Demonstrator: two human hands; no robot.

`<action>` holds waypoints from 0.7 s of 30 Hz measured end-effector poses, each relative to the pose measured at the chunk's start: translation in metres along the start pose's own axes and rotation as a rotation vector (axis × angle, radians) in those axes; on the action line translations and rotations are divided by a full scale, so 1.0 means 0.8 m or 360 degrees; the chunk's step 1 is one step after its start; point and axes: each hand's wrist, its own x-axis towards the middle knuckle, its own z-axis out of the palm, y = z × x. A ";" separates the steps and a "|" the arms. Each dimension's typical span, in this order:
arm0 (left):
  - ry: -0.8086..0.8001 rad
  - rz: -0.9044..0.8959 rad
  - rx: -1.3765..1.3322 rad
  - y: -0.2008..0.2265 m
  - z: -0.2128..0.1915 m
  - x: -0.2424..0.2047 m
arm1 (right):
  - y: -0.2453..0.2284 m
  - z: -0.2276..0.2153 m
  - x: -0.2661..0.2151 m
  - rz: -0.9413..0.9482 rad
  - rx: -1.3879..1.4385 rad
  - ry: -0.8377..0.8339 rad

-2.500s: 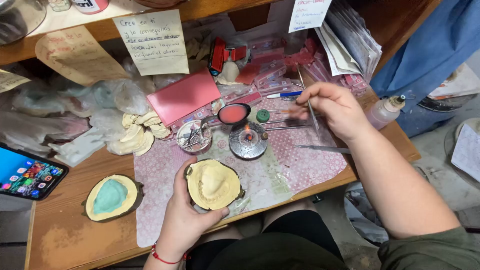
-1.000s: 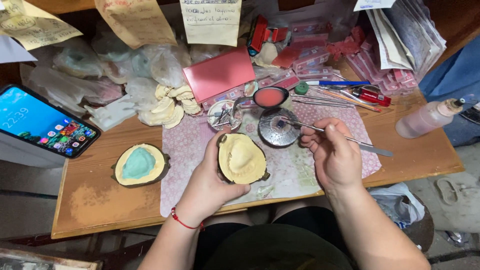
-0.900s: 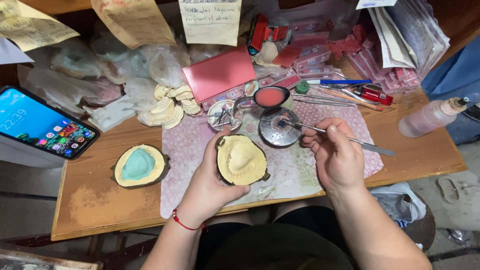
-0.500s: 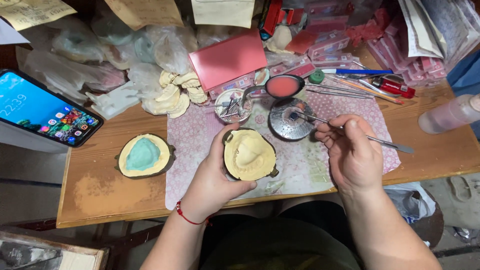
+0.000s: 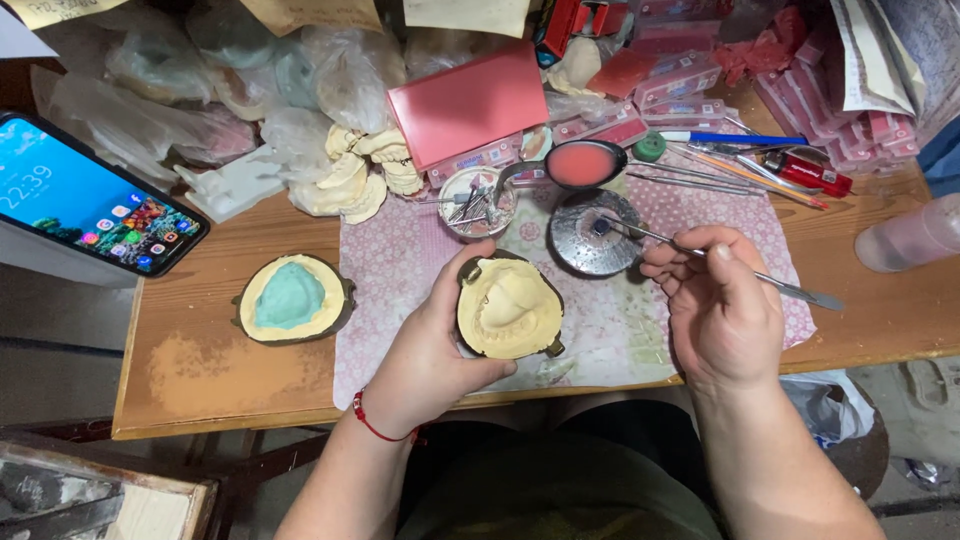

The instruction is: The person holds a clay mold in their left hand and uses a metal sculpting tool in their right hand to shape the interior surface. They repeatedly heat the tool tip over a small flame before applying it to the clay.

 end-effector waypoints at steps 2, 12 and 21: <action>-0.0005 0.0007 0.0011 -0.001 0.000 0.000 | -0.001 0.000 -0.001 0.0014 -0.0038 0.0034; 0.0002 0.0106 0.0192 -0.004 0.000 -0.002 | 0.018 -0.013 -0.045 -0.0448 -0.0235 -0.0433; -0.0013 0.0227 0.0309 -0.004 -0.001 -0.004 | 0.015 0.033 -0.071 -0.0345 -0.0843 -0.0854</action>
